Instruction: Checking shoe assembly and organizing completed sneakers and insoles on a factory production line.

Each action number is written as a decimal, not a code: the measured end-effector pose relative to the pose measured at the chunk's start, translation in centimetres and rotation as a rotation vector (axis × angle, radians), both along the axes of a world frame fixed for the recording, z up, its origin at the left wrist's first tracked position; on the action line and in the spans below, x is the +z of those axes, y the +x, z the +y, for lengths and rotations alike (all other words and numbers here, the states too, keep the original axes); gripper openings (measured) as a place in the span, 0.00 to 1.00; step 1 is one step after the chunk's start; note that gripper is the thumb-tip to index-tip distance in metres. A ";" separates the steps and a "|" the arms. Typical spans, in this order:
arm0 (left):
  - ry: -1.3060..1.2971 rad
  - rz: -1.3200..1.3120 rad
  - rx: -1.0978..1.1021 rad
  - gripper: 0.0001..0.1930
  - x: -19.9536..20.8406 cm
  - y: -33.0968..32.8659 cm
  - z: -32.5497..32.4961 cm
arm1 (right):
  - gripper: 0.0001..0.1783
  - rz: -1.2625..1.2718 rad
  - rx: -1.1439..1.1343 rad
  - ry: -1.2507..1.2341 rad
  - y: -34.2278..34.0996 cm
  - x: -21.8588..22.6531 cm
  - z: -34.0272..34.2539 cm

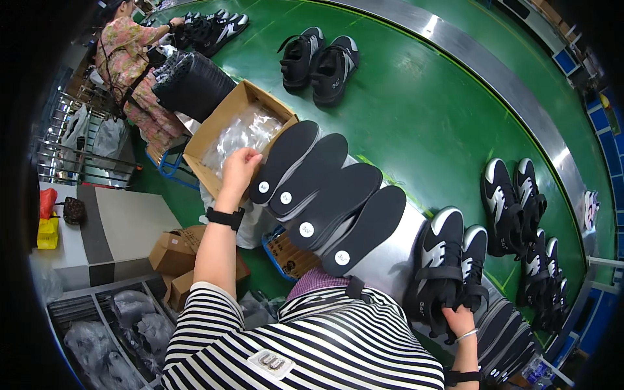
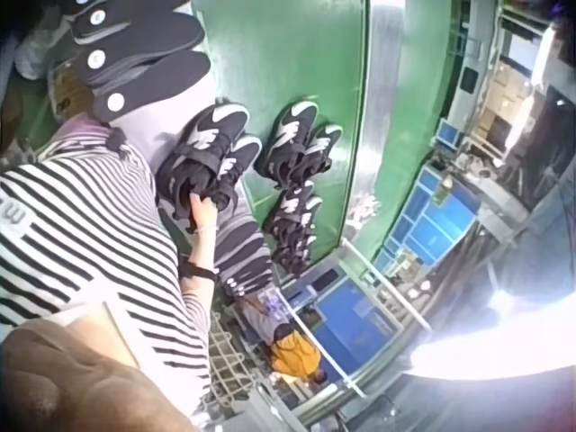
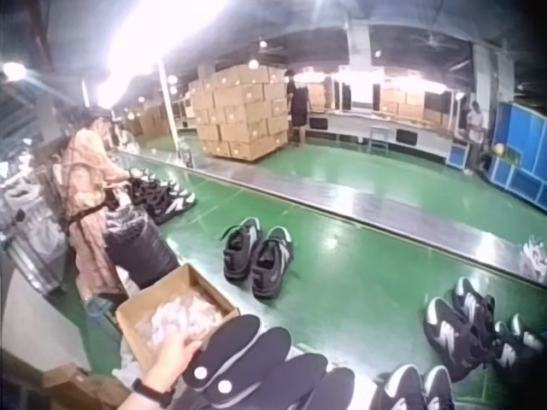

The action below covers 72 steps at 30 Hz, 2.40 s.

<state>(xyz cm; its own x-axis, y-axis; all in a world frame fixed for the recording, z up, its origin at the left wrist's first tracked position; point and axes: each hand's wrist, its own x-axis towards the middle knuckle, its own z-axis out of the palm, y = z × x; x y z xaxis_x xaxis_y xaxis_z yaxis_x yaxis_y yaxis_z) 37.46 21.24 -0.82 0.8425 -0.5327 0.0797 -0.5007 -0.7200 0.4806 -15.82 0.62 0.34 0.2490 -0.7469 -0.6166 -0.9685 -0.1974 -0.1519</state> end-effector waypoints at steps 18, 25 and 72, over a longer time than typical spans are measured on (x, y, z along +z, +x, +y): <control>-0.129 0.021 -0.039 0.22 4.7 4.5 0.4 | 0.19 -0.481 0.057 -0.129 16.0 3.7 -12.6; -0.188 0.369 -0.292 0.23 5.5 9.5 -11.2 | 0.17 -0.693 0.261 -0.474 24.8 1.7 -12.6; -0.046 0.848 -0.771 0.12 11.8 -15.3 -18.2 | 0.16 -0.583 0.254 -0.577 4.2 -0.2 -7.0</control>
